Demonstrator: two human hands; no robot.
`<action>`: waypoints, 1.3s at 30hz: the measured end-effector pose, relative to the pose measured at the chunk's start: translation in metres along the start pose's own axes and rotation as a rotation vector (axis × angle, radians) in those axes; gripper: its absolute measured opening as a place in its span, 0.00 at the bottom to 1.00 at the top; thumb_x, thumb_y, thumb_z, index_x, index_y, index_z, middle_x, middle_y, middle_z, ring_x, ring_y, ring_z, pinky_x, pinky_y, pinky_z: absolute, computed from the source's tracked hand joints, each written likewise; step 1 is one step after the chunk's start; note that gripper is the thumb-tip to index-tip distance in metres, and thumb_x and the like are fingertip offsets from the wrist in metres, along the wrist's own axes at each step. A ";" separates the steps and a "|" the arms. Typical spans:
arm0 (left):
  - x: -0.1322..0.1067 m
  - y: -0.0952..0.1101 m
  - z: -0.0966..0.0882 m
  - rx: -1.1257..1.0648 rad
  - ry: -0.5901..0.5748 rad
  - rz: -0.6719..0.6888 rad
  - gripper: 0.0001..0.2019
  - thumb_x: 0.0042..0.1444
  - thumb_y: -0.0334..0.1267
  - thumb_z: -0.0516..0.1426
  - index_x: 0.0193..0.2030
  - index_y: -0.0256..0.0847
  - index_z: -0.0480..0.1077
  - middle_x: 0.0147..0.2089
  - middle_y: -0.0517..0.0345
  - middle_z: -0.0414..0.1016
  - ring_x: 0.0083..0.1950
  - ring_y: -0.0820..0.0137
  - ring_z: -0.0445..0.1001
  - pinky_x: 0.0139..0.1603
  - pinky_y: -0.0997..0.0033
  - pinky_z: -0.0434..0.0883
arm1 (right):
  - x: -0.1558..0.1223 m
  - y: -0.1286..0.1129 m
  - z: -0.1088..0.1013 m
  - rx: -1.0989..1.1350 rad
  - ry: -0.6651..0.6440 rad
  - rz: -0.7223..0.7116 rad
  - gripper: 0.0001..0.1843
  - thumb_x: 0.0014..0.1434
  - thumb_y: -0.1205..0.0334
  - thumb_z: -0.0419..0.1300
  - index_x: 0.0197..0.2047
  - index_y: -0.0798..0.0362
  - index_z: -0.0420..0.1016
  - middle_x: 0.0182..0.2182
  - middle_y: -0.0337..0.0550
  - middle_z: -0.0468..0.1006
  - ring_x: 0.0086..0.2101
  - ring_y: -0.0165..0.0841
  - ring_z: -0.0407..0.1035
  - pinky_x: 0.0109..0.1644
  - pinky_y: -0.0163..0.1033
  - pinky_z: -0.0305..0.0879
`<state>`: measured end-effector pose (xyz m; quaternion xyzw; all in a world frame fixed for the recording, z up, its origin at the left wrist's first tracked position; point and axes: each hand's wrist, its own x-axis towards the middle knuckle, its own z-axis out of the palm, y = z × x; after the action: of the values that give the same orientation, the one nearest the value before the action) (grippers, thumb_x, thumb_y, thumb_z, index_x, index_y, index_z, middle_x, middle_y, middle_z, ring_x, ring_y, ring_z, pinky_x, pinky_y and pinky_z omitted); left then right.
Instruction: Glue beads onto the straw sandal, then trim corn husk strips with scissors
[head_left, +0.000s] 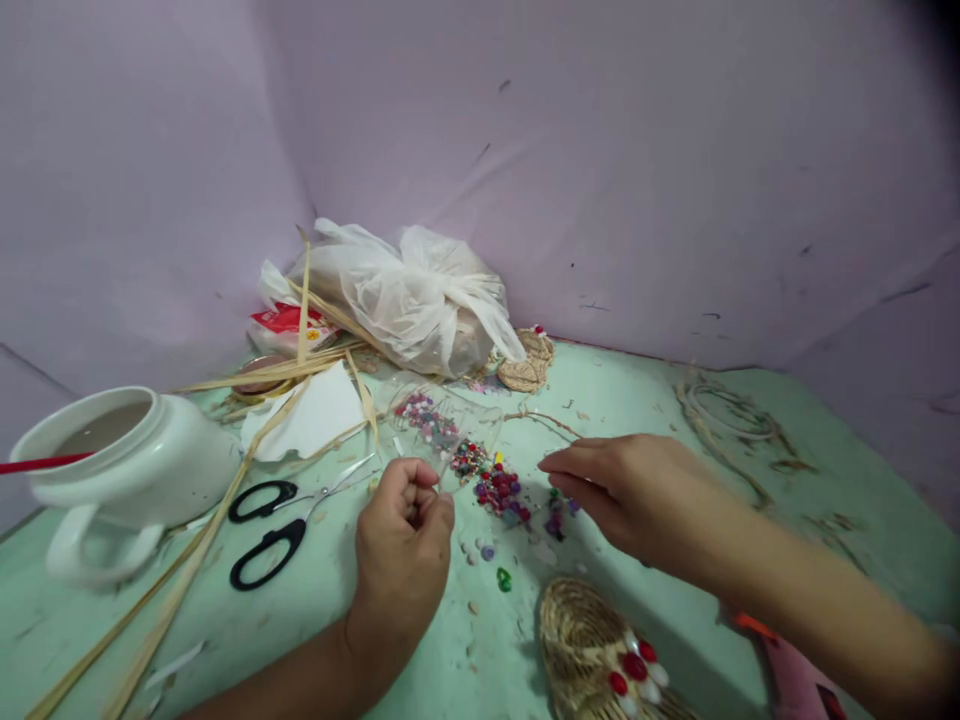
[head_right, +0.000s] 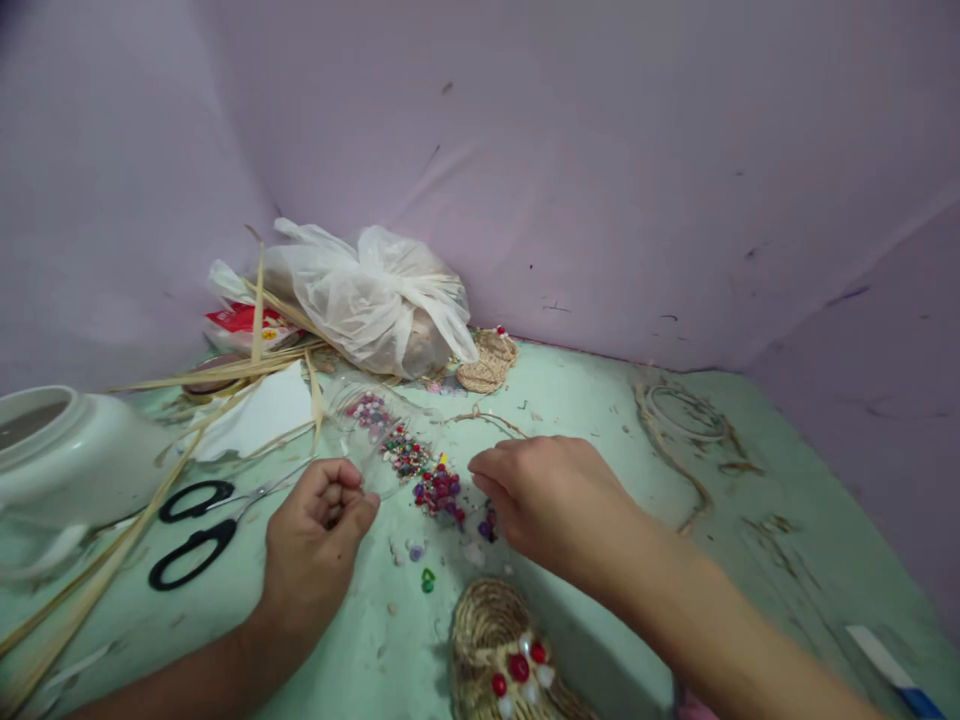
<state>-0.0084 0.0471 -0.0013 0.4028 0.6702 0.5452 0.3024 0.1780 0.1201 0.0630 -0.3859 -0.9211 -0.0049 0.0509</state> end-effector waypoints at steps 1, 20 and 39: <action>0.001 0.001 0.000 -0.008 0.004 -0.016 0.06 0.44 0.35 0.55 0.29 0.42 0.60 0.17 0.71 0.55 0.18 0.78 0.55 0.20 0.80 0.56 | 0.004 -0.002 0.001 0.016 -0.019 0.013 0.13 0.57 0.64 0.49 0.35 0.46 0.76 0.24 0.38 0.77 0.23 0.29 0.68 0.26 0.33 0.53; -0.005 -0.001 -0.002 -0.037 0.036 0.204 0.08 0.46 0.31 0.55 0.24 0.42 0.56 0.18 0.71 0.51 0.18 0.80 0.52 0.18 0.82 0.56 | 0.062 -0.024 0.030 -0.182 -0.128 -0.094 0.14 0.59 0.64 0.47 0.34 0.51 0.75 0.24 0.45 0.78 0.24 0.32 0.69 0.24 0.35 0.46; -0.010 0.000 -0.014 0.149 -0.171 0.428 0.07 0.53 0.33 0.51 0.27 0.41 0.68 0.16 0.66 0.60 0.18 0.77 0.59 0.20 0.78 0.59 | 0.002 0.021 -0.018 -0.054 -0.121 0.156 0.13 0.56 0.62 0.51 0.34 0.47 0.77 0.24 0.40 0.78 0.24 0.30 0.68 0.26 0.34 0.50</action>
<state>-0.0153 0.0311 0.0019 0.6016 0.5800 0.5096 0.2052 0.1927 0.1354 0.0801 -0.4573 -0.8892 -0.0025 -0.0151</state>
